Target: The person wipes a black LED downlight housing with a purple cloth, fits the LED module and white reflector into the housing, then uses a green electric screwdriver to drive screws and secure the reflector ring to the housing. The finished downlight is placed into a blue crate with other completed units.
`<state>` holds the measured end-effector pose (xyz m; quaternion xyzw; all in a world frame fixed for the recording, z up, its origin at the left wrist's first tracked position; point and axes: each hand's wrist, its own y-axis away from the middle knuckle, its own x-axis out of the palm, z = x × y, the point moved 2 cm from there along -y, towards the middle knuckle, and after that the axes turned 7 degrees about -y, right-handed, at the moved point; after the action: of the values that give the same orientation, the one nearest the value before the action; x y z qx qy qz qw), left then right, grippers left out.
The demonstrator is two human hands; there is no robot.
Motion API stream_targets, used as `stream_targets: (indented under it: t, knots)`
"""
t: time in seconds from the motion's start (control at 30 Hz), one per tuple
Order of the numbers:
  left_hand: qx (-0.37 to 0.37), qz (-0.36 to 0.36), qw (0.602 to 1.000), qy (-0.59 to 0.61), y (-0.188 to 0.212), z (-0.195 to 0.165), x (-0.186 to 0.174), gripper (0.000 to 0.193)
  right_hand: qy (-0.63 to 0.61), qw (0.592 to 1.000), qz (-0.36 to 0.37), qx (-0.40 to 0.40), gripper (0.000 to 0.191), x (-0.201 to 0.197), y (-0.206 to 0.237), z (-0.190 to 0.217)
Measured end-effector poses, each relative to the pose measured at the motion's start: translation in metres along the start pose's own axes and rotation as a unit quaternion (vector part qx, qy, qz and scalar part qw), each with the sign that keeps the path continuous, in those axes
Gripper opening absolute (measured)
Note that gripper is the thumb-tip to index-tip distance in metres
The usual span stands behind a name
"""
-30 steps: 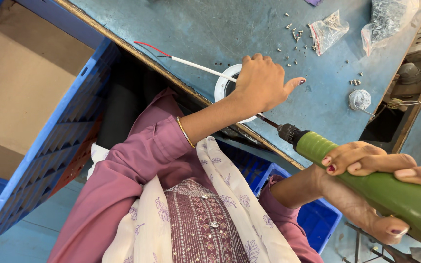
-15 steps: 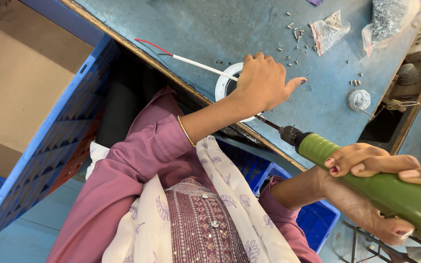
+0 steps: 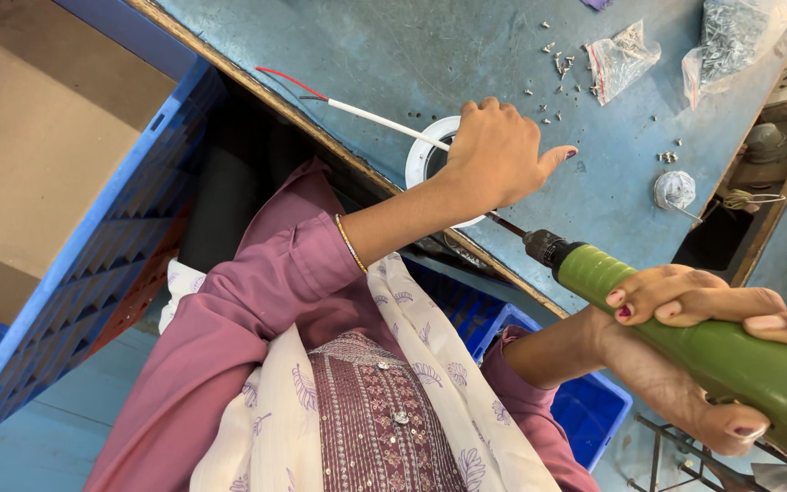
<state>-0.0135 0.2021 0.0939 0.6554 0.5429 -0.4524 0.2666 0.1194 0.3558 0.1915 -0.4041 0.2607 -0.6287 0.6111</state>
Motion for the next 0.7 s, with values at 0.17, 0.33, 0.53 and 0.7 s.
stream_targets:
  t: [0.17, 0.33, 0.53, 0.7]
  knots:
    - [0.004, 0.006, 1.000, -0.003, -0.0002, -0.0005, -0.0017, 0.072, -0.013, 1.000, 0.001, 0.006, 0.072, 0.0003, -0.0012, 0.0006]
    - [0.004, 0.005, 1.000, 0.002, 0.0004, -0.0018, -0.0024, 0.071, 0.003, 1.000, 0.010, 0.012, 0.071, 0.0008, -0.0048, -0.0011]
    - [-0.014, -0.042, 0.998, -0.044, 0.0003, -0.0046, -0.0063, 0.074, 0.009, 1.000, 0.001, 0.025, 0.068, 0.0029, -0.0051, -0.0029]
    - [-0.019, 0.046, 0.998, -0.050, -0.0002, -0.0088, -0.0073, 0.081, -0.019, 0.998, -0.014, 0.054, 0.070, 0.0093, -0.0070, -0.0024]
